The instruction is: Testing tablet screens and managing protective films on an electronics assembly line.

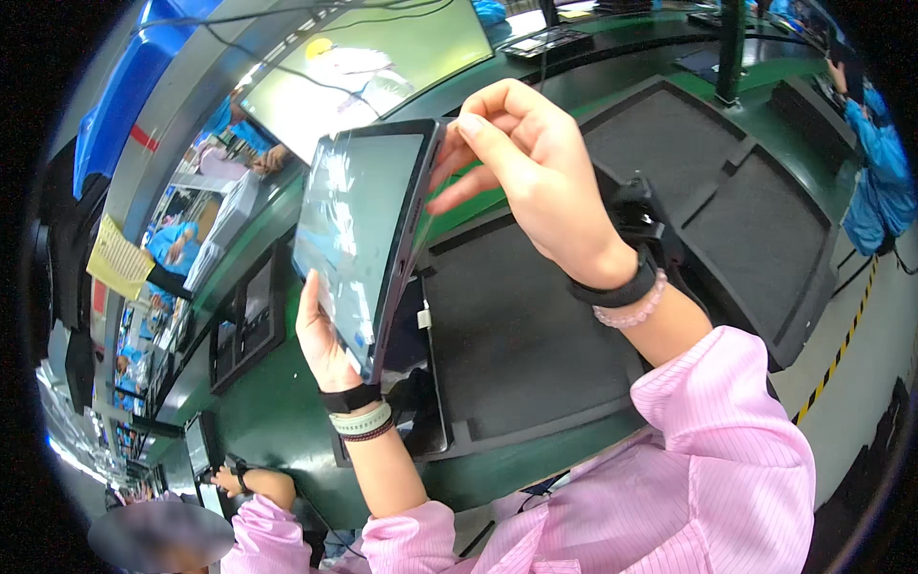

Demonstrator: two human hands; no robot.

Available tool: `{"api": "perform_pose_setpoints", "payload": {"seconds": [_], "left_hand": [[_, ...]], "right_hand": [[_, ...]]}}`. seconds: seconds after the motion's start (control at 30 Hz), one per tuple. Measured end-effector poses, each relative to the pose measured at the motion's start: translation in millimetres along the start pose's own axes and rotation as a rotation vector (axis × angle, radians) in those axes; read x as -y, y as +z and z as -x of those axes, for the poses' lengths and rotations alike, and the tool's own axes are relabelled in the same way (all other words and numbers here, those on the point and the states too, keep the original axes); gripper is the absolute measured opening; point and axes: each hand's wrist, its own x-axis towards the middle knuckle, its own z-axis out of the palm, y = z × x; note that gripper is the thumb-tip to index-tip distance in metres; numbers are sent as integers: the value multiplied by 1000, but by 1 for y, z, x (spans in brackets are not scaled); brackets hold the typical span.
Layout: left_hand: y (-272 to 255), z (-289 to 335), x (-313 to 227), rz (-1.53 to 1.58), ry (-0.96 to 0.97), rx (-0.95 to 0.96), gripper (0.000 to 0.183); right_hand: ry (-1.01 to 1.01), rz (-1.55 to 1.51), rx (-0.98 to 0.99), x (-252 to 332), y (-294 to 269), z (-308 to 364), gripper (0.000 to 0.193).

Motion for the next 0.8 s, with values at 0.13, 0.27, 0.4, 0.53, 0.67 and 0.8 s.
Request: {"api": "perform_pose_setpoints", "payload": {"seconds": [0.13,0.27,0.4,0.53,0.67,0.8], "left_hand": [[-6,-7,16,17,9,-67,32],[-2,-6,11,89,-82,-13,34],[2,0,2,146,-74,79,37],[7,5,-5,256,-66,158,37],[10,9,-5,217,2,116,35],[7,9,-9,161,73,52,30]], "right_hand": [[68,-53,-20,-3,-16,-10,12],[71,-45,-36,2,-10,-11,17],[236,-291,209,-2,1,-1,22],[474,-365,512,-8,14,11,28],[562,-342,565,-20,22,19,22],[599,-307,534,-28,30,24,19]]}}
